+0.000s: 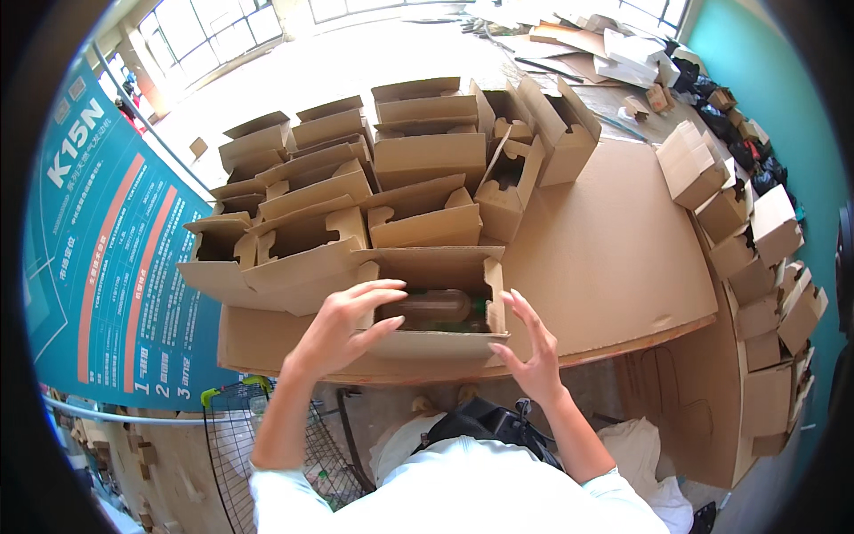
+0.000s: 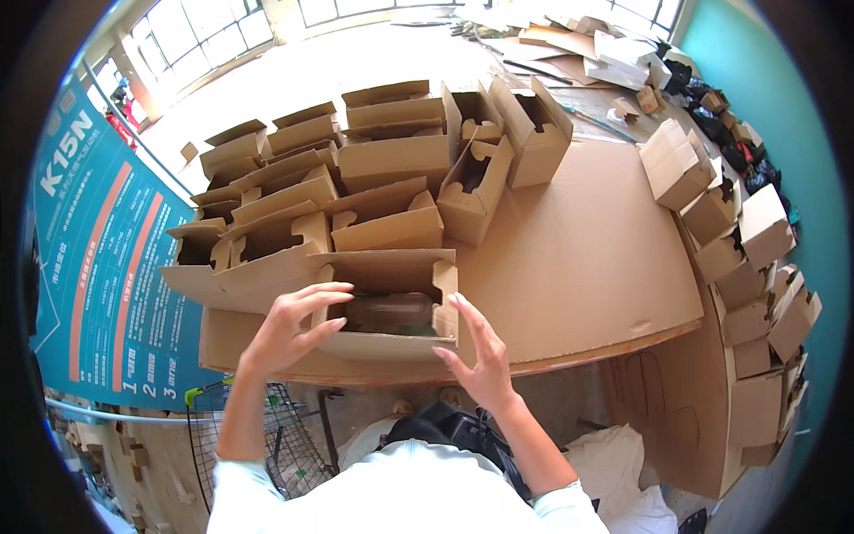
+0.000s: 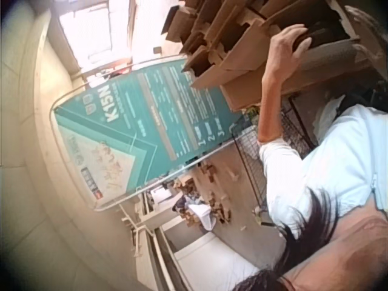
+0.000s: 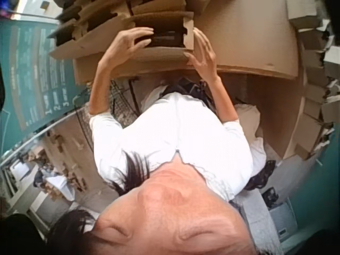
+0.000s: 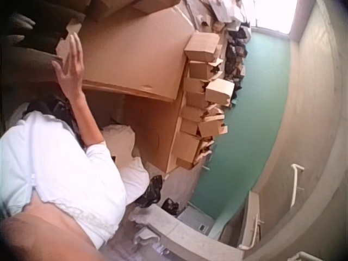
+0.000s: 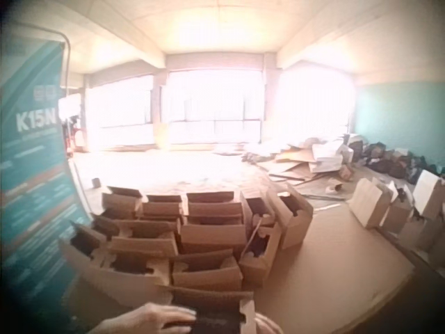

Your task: The person takes plastic bottles from a shopping cart one at a time and places them into open cardboard boxes on a table, then moves the boxes across the table.

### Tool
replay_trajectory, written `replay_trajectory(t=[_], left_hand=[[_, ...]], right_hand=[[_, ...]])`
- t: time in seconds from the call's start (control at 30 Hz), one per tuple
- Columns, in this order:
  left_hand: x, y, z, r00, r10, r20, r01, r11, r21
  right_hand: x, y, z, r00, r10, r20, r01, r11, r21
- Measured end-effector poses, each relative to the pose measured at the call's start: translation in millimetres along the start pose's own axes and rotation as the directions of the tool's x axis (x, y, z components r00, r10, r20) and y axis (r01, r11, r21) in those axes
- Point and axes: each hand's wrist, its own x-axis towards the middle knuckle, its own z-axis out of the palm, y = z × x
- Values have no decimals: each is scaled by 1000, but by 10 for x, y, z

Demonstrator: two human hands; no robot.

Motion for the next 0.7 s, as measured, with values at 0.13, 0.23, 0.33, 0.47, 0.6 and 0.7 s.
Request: replay_trajectory(t=[0.13, 0.23, 0.33, 0.47, 0.6, 0.7], left_hand=[[-648, -544, 286, 951, -173, -256, 164, 985, -57], [-514, -470, 400, 850, -436, -295, 377, 895, -237], [-402, -594, 417, 861, -317, -399, 360, 932, 35], [-295, -651, 390, 884, -136, -447, 259, 939, 225], [-312, -722, 392, 965, 20, -262, 99, 896, 433], [-308, -923, 410, 996, 60, -62, -30, 916, 400]], right_hand=[[-81, 404, 192, 964, -194, 182, 239, 932, -274], [183, 299, 218, 995, 74, 68, -49, 948, -316], [607, 53, 189, 958, -237, 159, 281, 686, -671], [847, 134, 194, 929, -97, 357, 315, 712, -628], [474, 305, 293, 903, -19, 430, 285, 775, -564], [181, 253, 368, 882, -28, 471, 371, 658, -655]])
